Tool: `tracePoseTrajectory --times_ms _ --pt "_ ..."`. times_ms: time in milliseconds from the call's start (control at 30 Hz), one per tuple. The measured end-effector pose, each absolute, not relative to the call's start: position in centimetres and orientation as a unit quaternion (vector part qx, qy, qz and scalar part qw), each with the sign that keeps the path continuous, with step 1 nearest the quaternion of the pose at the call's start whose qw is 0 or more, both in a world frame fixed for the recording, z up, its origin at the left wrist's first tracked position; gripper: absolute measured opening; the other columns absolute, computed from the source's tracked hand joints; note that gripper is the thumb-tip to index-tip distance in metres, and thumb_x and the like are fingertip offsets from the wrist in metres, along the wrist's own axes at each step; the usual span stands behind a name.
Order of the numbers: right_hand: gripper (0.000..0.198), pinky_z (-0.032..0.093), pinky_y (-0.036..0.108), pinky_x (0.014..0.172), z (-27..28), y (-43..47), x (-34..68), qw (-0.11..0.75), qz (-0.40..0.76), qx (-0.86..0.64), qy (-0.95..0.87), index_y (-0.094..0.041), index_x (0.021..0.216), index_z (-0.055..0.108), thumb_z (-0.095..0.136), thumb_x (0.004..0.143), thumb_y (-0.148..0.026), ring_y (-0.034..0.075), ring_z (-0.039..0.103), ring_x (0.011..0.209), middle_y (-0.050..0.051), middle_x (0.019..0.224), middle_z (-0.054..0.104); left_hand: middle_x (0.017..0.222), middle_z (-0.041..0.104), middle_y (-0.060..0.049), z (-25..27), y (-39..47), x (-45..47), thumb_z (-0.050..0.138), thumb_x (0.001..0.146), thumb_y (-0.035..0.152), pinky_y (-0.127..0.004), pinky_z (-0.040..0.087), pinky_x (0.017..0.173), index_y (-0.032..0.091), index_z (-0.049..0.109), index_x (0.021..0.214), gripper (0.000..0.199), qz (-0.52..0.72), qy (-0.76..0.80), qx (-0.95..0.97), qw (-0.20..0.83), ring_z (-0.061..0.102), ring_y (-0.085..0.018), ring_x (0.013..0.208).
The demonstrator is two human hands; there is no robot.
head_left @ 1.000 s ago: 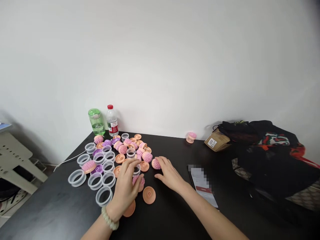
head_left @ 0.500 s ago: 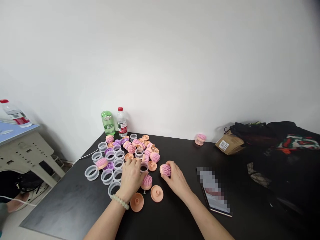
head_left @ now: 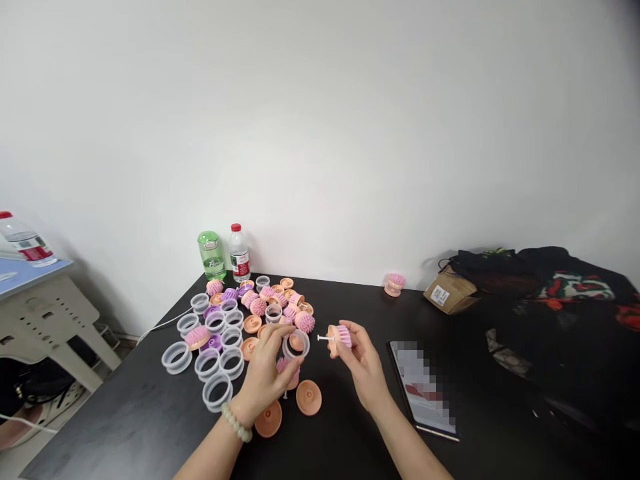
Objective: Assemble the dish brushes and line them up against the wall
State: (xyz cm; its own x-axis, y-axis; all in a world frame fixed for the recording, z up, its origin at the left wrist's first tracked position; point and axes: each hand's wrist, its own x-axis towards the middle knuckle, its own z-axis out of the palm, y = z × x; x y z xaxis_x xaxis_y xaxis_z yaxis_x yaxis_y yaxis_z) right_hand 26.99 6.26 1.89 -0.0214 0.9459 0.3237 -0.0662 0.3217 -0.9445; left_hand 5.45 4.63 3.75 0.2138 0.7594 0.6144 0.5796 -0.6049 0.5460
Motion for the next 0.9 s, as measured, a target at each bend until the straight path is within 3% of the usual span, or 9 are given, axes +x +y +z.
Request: tracePoseTrajectory --times_ms 133,300,533,733,900 --pt "0.043 0.055 0.029 0.075 2.2 5.4 27.0 0.580 0.410 -0.368 -0.600 -0.023 0.119 0.054 0.069 0.086 -0.045 0.020 0.067 0.084 0.006 0.097 0.068 0.121 0.057 -0.011 4.0 3.5 6.6 0.059 0.093 0.025 -0.041 0.050 0.095 0.025 0.049 0.131 0.039 0.438 0.388 0.793 0.171 0.057 -0.026 0.113" --pt "0.040 0.055 0.030 0.079 2.4 4.8 26.7 0.531 0.346 -0.362 -0.684 -0.023 0.114 0.058 0.074 0.081 -0.039 0.022 0.067 0.091 0.006 0.102 0.066 0.126 0.055 -0.011 3.3 3.3 7.1 0.065 0.091 0.029 -0.043 0.047 0.098 0.026 0.042 0.136 0.051 0.430 0.371 0.804 0.176 0.054 -0.027 0.117" --pt "0.034 0.052 0.030 0.077 3.4 4.3 26.3 0.504 0.309 -0.329 -0.736 -0.024 0.110 0.059 0.072 0.084 -0.043 0.022 0.064 0.092 0.006 0.104 0.064 0.102 0.063 -0.006 3.3 3.4 6.9 0.069 0.084 0.051 -0.035 0.048 0.075 0.023 0.053 0.114 0.044 0.453 0.377 0.788 0.178 0.059 -0.024 0.088" --pt "0.038 0.052 0.028 0.075 3.6 4.1 26.5 0.498 0.321 -0.328 -0.735 -0.026 0.112 0.060 0.073 0.083 -0.045 0.020 0.064 0.087 0.003 0.100 0.066 0.104 0.064 -0.005 3.6 3.1 6.9 0.071 0.081 0.051 -0.035 0.046 0.080 0.026 0.055 0.116 0.045 0.467 0.366 0.780 0.198 0.059 -0.024 0.093" --pt "0.043 0.055 0.028 0.079 3.2 4.2 26.4 0.504 0.324 -0.340 -0.725 -0.027 0.117 0.061 0.076 0.080 -0.045 0.022 0.067 0.095 0.005 0.106 0.068 0.108 0.063 -0.006 3.5 3.0 7.1 0.072 0.080 0.053 -0.035 0.046 0.083 0.026 0.059 0.112 0.044 0.480 0.372 0.738 0.295 0.059 -0.025 0.098"
